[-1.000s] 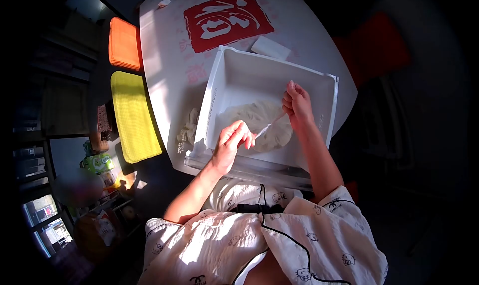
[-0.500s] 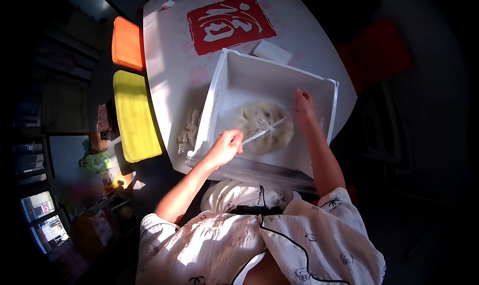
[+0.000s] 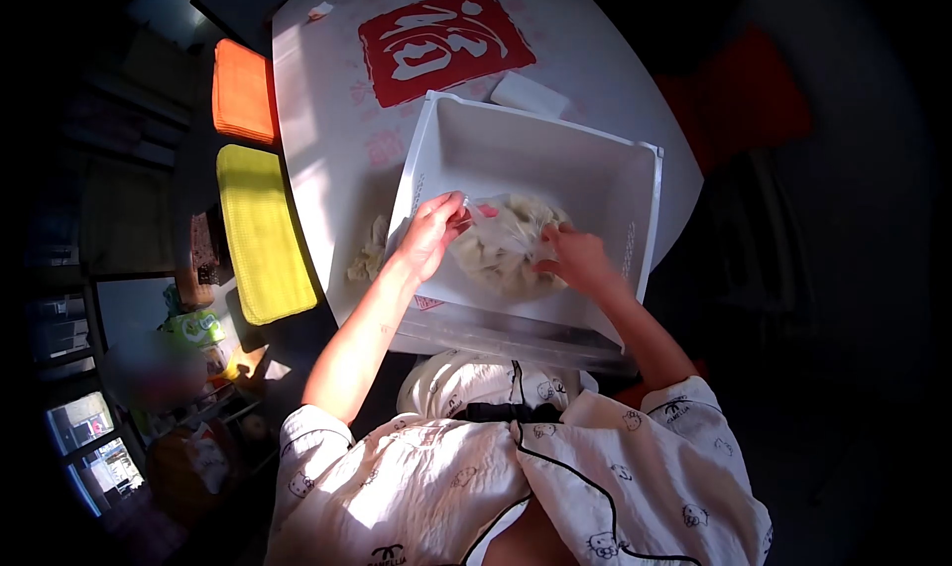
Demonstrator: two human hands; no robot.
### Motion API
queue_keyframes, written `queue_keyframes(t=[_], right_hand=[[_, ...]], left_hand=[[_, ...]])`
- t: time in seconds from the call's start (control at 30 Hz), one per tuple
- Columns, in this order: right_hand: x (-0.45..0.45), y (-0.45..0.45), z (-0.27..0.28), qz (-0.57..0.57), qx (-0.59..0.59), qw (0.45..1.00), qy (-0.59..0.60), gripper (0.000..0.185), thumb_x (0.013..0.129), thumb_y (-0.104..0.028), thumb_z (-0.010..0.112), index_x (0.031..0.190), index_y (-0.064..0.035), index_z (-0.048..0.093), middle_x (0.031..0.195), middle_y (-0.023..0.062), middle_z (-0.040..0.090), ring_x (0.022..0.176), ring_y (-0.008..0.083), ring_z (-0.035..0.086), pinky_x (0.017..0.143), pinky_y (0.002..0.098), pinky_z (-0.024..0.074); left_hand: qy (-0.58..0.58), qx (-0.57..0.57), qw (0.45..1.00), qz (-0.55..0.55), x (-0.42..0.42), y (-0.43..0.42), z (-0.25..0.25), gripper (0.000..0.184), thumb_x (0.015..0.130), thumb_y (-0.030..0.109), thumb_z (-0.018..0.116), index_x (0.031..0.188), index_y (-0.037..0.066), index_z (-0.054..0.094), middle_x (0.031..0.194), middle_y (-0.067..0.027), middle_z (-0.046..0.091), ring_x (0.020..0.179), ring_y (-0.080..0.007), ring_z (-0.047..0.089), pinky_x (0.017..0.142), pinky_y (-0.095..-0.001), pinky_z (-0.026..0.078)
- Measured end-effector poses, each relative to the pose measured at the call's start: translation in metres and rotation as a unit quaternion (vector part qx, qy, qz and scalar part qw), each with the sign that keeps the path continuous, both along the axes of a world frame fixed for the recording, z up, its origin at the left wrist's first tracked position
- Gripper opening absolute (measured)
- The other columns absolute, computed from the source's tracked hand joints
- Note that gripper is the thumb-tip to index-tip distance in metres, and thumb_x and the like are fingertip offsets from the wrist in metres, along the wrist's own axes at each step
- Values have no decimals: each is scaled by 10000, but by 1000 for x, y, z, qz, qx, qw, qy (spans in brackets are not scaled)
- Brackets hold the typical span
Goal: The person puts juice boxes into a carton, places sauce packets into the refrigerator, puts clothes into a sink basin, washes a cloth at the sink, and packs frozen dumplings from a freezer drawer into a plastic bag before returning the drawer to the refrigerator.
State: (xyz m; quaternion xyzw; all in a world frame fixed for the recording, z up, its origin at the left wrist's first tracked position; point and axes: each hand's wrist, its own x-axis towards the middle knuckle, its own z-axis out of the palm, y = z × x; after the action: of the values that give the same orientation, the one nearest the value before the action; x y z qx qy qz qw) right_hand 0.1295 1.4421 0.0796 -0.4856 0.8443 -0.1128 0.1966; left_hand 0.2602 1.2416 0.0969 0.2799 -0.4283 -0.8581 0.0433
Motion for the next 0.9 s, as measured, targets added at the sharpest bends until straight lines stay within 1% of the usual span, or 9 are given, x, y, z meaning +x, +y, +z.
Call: queue_keyframes(t=[0.1, 0.13, 0.2, 0.23, 0.37, 0.43, 0.53, 0.73, 0.9], right_hand=[[4, -13, 0, 28, -32, 999, 28, 288, 709, -272, 673, 880, -78, 548, 801, 117, 581, 723, 308, 599, 616, 387, 468], [4, -15, 0, 38, -40, 998, 33, 277, 704, -260, 677, 867, -80, 544, 802, 119, 578, 723, 308, 599, 605, 383, 467], [2, -14, 0, 55, -37, 998, 22, 301, 702, -238, 680, 905, -77, 526, 817, 119, 580, 722, 314, 596, 600, 384, 466], [1, -14, 0, 65, -34, 997, 17, 315, 702, -227, 681, 924, -75, 517, 825, 119, 581, 721, 318, 595, 597, 384, 466], [-6, -5, -6, 53, -51, 997, 9, 642, 637, -324, 723, 1124, -44, 412, 764, 124, 588, 707, 315, 599, 594, 396, 463], [-9, 4, -14, 61, -34, 997, 46, 874, 595, -410, 740, 1257, -27, 317, 731, 136, 595, 692, 324, 600, 580, 398, 457], [-15, 6, -13, 23, 137, 990, -23, 1099, 529, -468, 765, 1310, 61, 201, 736, 180, 599, 702, 322, 609, 600, 378, 471], [0, -5, -46, 45, 129, 990, -23, 1117, 535, -395, 781, 1262, 181, 157, 740, 188, 610, 706, 333, 620, 633, 365, 504], [21, -23, -67, -19, 179, 983, 33, 1040, 594, -308, 736, 1259, 214, 131, 777, 189, 624, 694, 255, 640, 572, 339, 513]], left_hand=[[-64, 57, 995, -52, -1, 16, -13, 301, 865, 286, 524, 700, 47, 442, 703, -26, 509, 800, -195, 542, 666, -325, 428], [-71, -141, 984, -82, -2, 27, -11, 291, 844, 286, 553, 735, 40, 440, 738, -50, 515, 799, -219, 550, 669, -338, 433], [-71, -512, 846, -133, -5, 48, -6, 313, 802, 286, 611, 806, 27, 435, 806, -98, 528, 798, -268, 564, 676, -362, 442], [-32, -609, 773, -174, -4, 50, 0, 513, 685, 248, 725, 1010, -3, 417, 1042, -180, 480, 831, -324, 576, 705, -385, 465], [-174, -689, 621, -331, -5, 58, -20, 984, 513, 230, 825, 1284, 7, 254, 1213, -210, 336, 941, -350, 550, 785, -396, 476], [-207, -670, 627, -338, -7, 54, -26, 964, 515, 231, 824, 1273, 8, 271, 1200, -210, 344, 932, -358, 550, 780, -395, 477], [-217, -653, 636, -349, -12, 50, -27, 949, 502, 230, 828, 1258, 10, 299, 1184, -212, 352, 920, -370, 548, 776, -396, 477], [-157, -657, 681, -281, -13, 56, -44, 851, 468, 200, 832, 1163, -1, 383, 1128, -208, 369, 896, -385, 542, 754, -419, 478], [-104, -645, 719, -236, -20, 70, -62, 705, 490, 64, 782, 1065, -48, 392, 1084, -237, 357, 852, -415, 534, 728, -440, 481]])
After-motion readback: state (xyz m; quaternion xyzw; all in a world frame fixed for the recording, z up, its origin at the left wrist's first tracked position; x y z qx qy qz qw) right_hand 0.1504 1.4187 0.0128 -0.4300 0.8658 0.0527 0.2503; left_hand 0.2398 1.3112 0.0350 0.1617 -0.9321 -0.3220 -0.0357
